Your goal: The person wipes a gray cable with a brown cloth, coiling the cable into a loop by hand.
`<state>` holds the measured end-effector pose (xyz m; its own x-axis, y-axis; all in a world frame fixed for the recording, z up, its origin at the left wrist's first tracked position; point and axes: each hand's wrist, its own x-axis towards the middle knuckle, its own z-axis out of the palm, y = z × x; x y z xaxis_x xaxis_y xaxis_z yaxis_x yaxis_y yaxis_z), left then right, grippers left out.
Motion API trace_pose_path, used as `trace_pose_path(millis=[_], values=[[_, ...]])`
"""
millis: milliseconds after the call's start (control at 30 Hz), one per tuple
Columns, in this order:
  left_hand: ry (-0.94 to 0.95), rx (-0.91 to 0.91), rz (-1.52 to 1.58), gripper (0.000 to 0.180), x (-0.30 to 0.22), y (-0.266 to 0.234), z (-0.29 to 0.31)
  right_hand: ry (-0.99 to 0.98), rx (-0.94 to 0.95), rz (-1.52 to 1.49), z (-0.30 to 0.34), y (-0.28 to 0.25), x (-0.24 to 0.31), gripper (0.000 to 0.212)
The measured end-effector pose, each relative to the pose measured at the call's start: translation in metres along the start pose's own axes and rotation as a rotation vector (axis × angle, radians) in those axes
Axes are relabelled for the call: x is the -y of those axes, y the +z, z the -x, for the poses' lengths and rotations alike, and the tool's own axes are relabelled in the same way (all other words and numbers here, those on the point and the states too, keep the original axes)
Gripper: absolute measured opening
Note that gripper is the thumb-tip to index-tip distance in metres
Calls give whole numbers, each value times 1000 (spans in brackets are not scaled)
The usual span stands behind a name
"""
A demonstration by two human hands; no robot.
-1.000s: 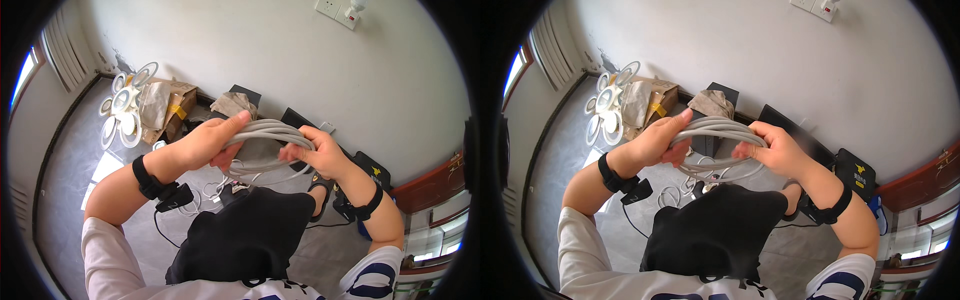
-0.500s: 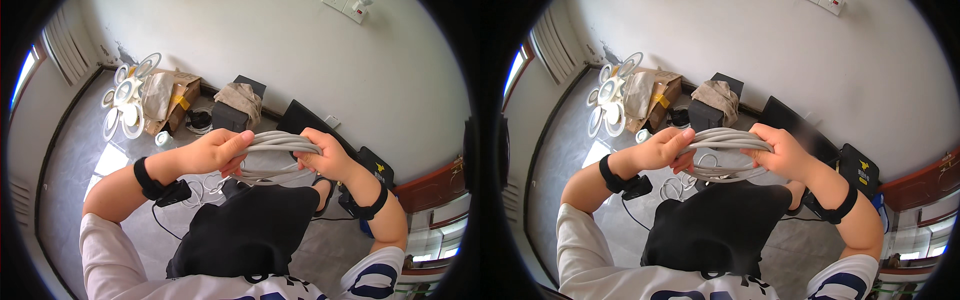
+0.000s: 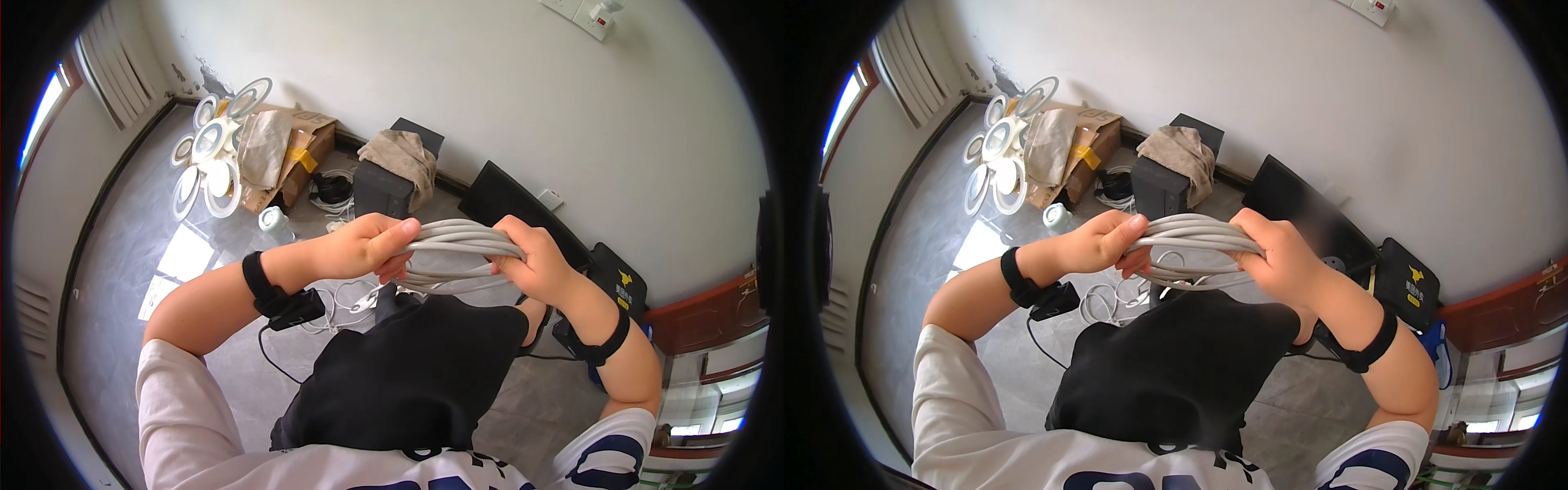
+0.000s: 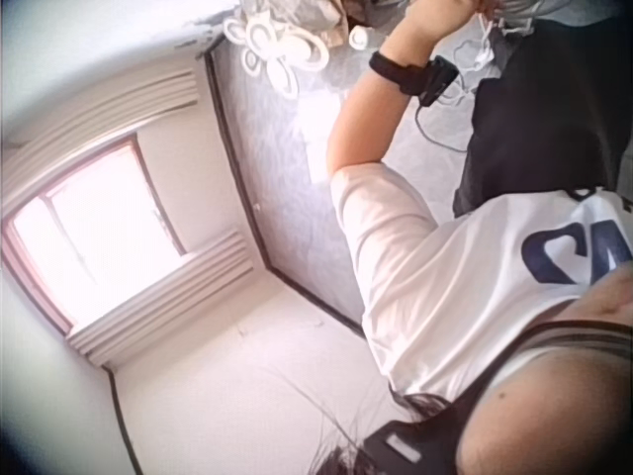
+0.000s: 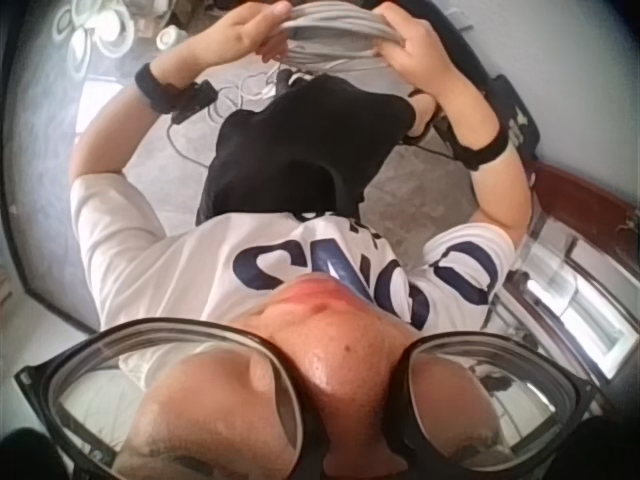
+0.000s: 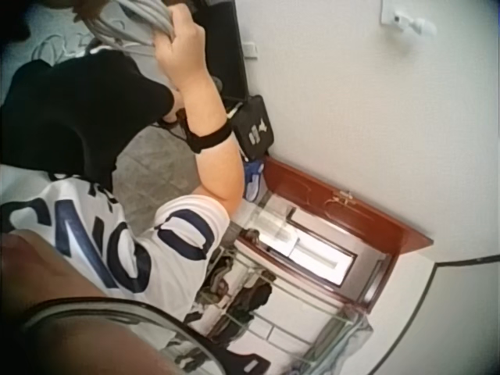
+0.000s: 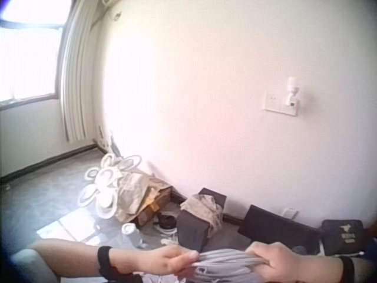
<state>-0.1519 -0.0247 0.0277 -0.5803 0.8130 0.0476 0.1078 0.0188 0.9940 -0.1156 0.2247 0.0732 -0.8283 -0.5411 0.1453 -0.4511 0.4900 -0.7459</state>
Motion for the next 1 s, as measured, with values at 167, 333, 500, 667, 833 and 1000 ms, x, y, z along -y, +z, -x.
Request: trace_pose_path(millis=[167, 333, 500, 667, 833, 1000], values=[[13, -1, 16, 55, 9, -2, -9, 74, -24, -82, -3, 1, -6, 10], [-70, 29, 245, 49, 12, -7, -11, 142, -52, -164, -1, 2, -19, 14], [7, 199, 491, 24, 16, -13, -11, 261, -27, -296, -1, -3, -32, 17], [-2, 239, 468, 42, 19, -15, -13, 247, -19, -350, -1, -2, -35, 20], [-29, 206, 314, 68, 16, -20, -14, 229, -95, -463, 0, -2, -43, 22], [-185, 1, -432, 69, 49, -45, -15, 357, -422, -497, -2, -3, -58, 61]])
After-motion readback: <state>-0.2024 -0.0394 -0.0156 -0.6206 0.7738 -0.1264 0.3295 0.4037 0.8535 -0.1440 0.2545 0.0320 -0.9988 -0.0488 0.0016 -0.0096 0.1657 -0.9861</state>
